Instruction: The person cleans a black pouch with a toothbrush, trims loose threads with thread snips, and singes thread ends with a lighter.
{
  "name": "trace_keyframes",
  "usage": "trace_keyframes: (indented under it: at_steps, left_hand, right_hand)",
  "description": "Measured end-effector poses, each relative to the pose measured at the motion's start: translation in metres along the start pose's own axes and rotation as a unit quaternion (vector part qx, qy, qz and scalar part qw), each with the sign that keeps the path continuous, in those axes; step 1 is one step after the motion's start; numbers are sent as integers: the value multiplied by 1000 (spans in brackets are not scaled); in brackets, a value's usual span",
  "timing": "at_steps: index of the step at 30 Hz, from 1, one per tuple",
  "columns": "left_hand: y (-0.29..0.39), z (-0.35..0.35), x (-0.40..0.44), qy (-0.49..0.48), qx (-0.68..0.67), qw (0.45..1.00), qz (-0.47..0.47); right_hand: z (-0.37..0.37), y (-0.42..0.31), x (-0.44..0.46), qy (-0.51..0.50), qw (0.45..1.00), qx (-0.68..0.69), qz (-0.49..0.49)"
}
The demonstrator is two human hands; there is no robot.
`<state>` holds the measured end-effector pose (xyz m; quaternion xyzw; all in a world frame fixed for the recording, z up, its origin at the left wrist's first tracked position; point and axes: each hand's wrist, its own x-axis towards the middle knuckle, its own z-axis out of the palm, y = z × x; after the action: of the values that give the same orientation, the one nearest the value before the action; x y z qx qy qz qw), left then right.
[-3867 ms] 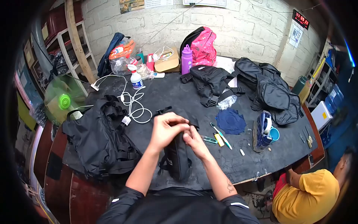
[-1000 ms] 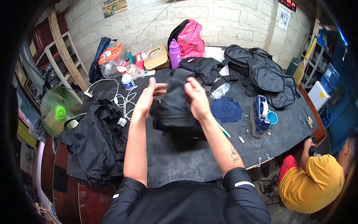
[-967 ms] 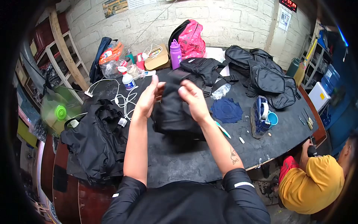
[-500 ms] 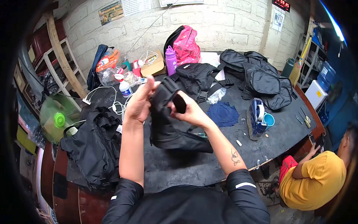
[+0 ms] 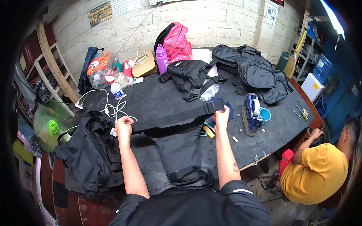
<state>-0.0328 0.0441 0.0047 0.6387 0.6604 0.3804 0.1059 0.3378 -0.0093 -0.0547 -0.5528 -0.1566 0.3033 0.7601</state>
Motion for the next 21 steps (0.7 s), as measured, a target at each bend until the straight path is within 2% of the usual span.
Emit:
trace_keyframes:
  at_steps: [2, 4, 5, 6, 7, 9, 10, 12, 14, 15, 16, 18, 19, 20, 21]
  left_hand:
    - [6, 5, -8, 137, 127, 982, 27]
    - [29, 3, -10, 175, 31, 980, 88]
    - [53, -5, -15, 89, -128, 984, 89]
    - [58, 9, -16, 63, -250, 950, 177]
    - [71, 18, -23, -17, -322, 932, 165]
    - [103, 34, -37, -103, -352, 914, 173]
    - [118, 40, -44, -186, -387, 892, 140]
    - [136, 49, -52, -328, -453, 823, 97]
    - [136, 58, -48, -354, -408, 836, 96]
    - [128, 69, -46, -326, -431, 833, 120]
    - [125, 70, -45, -291, -424, 850, 113]
    - [111, 70, -37, -283, -439, 844, 122]
    - [108, 73, -35, -278, -458, 838, 98]
    - [105, 74, -34, -272, -476, 833, 73]
    - [109, 66, -36, -271, -441, 852, 82]
  right_hand:
    - [6, 7, -17, -81, 995, 41, -41]
    - [17, -1, -40, -160, 981, 1, -111]
    - [22, -2, -44, -156, 977, -36, -143]
    - [27, -3, -48, -152, 970, -73, -174]
    - [36, -12, -59, -171, 969, -22, -178]
    - [46, -19, -70, -180, 967, -42, -174]
    - [50, -21, -76, -184, 966, -50, -172]
    - [49, -21, -82, -237, 947, -91, -198]
    - [39, -35, -78, -320, 892, -137, -290]
    - [28, -43, -75, -373, 909, -111, -148]
    - [16, -53, -67, -375, 893, -158, -191]
    - [-14, -44, -42, -337, 908, -192, -157]
    - [-26, -29, -31, -273, 915, -249, -162]
    - [-33, -12, -26, -273, 915, -249, -162]
    - [-38, 3, -24, -245, 884, -349, -192]
